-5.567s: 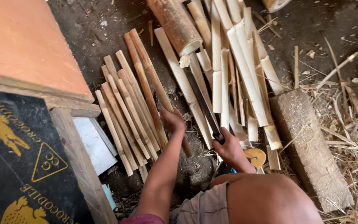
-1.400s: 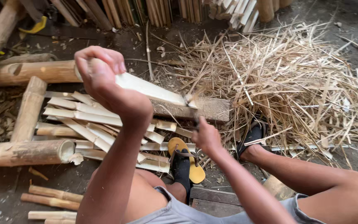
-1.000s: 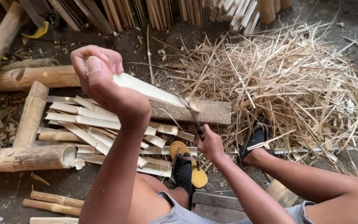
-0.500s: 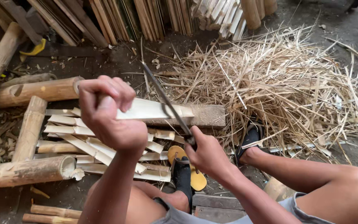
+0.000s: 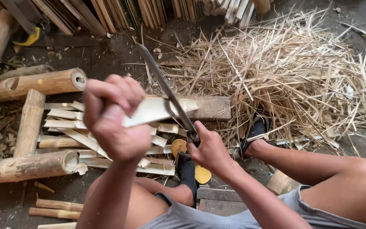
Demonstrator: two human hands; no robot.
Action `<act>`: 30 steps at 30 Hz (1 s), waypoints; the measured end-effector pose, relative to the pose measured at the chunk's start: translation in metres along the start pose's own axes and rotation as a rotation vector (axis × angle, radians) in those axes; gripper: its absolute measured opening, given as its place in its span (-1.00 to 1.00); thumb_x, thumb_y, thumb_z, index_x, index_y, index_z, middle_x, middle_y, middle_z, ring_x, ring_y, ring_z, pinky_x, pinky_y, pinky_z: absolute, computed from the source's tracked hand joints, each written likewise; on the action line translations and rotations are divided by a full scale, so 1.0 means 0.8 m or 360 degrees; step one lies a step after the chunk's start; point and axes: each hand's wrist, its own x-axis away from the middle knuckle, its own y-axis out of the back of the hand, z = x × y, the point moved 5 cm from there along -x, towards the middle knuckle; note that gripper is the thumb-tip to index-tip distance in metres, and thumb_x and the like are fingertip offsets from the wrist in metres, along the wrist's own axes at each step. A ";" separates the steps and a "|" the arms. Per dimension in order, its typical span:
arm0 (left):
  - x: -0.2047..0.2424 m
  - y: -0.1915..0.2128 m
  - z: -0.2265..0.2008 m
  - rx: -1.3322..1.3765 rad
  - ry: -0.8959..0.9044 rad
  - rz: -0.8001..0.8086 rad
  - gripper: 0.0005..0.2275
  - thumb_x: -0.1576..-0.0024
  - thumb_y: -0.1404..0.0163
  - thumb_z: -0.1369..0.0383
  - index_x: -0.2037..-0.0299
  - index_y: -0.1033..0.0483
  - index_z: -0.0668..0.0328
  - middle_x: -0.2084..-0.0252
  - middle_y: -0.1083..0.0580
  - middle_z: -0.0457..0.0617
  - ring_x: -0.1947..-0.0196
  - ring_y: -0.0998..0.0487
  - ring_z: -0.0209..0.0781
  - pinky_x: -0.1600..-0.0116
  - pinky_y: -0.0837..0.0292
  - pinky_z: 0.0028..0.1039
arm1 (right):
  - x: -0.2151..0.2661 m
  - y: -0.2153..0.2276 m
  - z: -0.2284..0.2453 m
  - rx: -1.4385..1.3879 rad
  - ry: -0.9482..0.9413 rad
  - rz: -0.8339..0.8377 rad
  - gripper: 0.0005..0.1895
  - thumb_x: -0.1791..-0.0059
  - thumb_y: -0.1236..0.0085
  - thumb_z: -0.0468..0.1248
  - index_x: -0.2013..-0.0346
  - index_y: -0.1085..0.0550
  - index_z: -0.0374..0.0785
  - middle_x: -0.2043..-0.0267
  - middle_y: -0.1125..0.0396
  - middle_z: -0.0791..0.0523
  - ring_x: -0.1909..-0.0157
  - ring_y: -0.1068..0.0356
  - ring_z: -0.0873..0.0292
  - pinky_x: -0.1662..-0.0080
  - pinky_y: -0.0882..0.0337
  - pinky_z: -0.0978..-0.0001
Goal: The person uses a knife to shave thin strips from a piece of bamboo, repeatedly scraping the surface to create fine shavings. The person holds the bamboo in one hand and the knife in the other, working over a wooden support block.
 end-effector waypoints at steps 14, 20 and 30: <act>-0.015 -0.001 -0.003 0.0130 -0.0007 -0.0040 -0.98 -0.16 0.33 0.55 0.30 -0.13 0.32 0.49 -0.11 -0.04 0.54 -0.02 -0.37 0.38 -0.02 -0.52 | -0.032 0.004 0.021 -0.0018 -0.0266 0.0269 -0.78 0.06 -0.14 -0.31 0.21 -0.34 -0.35 0.62 -0.39 -0.15 0.55 -0.46 -0.17 0.44 -0.39 0.03; -0.001 0.006 -0.002 0.0142 0.0023 -0.0070 -0.97 -0.16 0.32 0.52 0.31 -0.12 0.33 0.50 -0.10 -0.05 0.53 0.00 -0.35 0.38 -0.02 -0.51 | -0.029 -0.010 0.004 0.0064 -0.0452 0.0310 -0.72 0.06 -0.11 -0.30 0.13 -0.28 -0.33 0.58 -0.38 -0.12 0.54 -0.49 -0.18 0.44 -0.45 0.02; -0.010 0.017 0.005 0.0014 -0.0044 -0.0188 -0.96 -0.17 0.34 0.52 0.31 -0.13 0.31 0.51 -0.09 -0.06 0.55 0.03 -0.36 0.42 0.00 -0.53 | -0.027 -0.029 -0.030 0.0184 -0.0428 0.0217 -0.48 0.10 -0.15 -0.28 -0.10 -0.25 -0.39 0.56 -0.39 -0.20 0.45 -0.50 -0.19 0.30 -0.46 -0.05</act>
